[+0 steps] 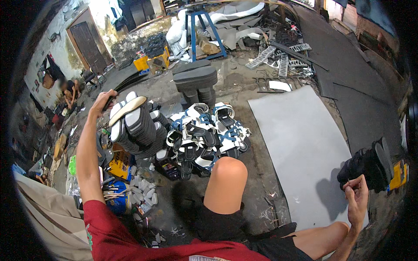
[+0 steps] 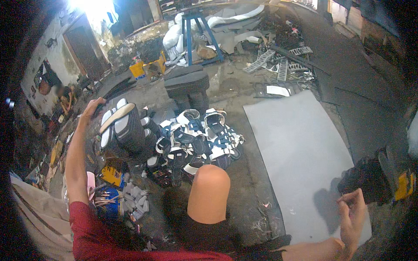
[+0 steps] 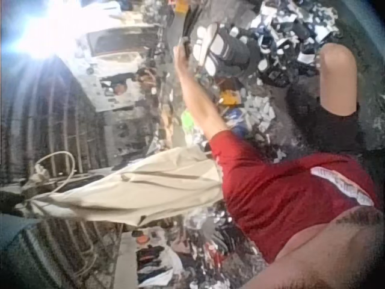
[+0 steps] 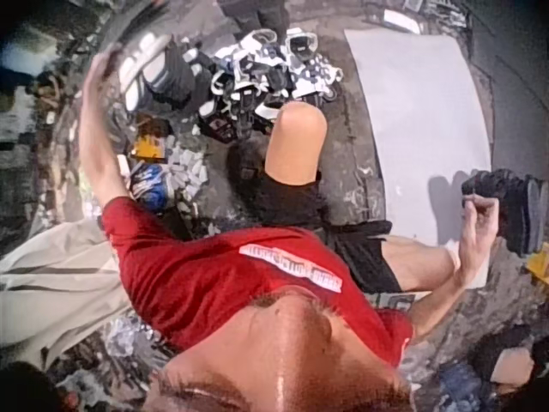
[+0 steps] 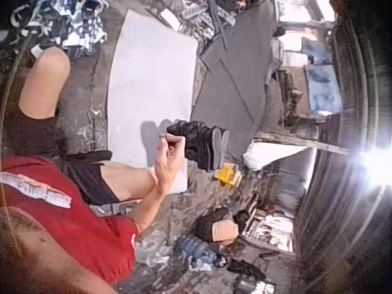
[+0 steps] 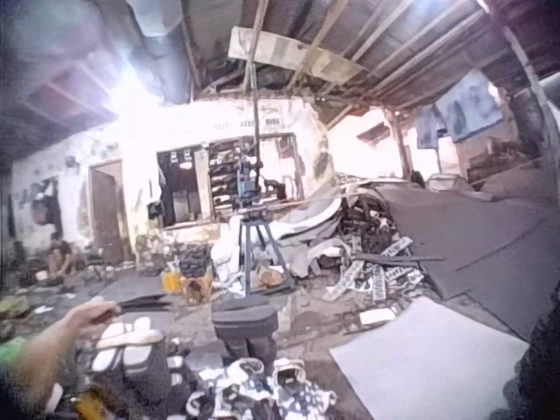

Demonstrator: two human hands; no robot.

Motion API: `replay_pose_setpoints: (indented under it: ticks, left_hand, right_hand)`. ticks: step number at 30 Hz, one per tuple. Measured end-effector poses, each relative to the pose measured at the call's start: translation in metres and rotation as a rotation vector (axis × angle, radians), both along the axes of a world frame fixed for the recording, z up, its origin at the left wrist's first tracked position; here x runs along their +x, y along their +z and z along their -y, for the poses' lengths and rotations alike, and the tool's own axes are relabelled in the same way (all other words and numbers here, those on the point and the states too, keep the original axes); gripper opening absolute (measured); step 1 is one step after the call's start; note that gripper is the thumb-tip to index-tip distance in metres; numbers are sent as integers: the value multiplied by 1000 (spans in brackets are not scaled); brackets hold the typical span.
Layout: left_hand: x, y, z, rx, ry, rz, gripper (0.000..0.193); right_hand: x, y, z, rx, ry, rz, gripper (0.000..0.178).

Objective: The person sits on the floor and repeatedly picks up black shoe soles and insoles, aligns them, and presses them together by hand. They handle multiple pairs, stacking completed units and continuing the assembly process.

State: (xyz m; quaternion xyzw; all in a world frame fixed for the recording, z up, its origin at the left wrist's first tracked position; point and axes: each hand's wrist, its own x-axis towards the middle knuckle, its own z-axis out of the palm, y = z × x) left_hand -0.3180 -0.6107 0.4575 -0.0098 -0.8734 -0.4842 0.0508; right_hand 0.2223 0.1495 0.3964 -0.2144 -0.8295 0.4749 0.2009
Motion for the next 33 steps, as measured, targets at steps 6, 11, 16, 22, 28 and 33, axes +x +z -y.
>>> replay_pose_setpoints:
  ticks: [6,11,16,22,28,33]
  left_hand:
    - [33,-10,-158,568,-347,-14,39]
    - [94,-33,-286,541,-625,-7,72]
    - [165,-65,-386,769,-853,192,66]
    - [240,-105,-486,965,-820,386,53]
    - [317,-139,-570,1059,-812,615,70]
    - [384,-221,-602,834,-704,1080,45]
  right_hand:
    - [1,-9,4,53,39,-54,8]
    - [-1,-9,13,104,42,-12,8]
    - [8,-4,22,119,-38,31,8]
    - [27,-3,16,205,-44,56,17]
    - [64,14,-2,263,-247,-63,22]
    - [106,-97,-72,-124,-245,-118,25]
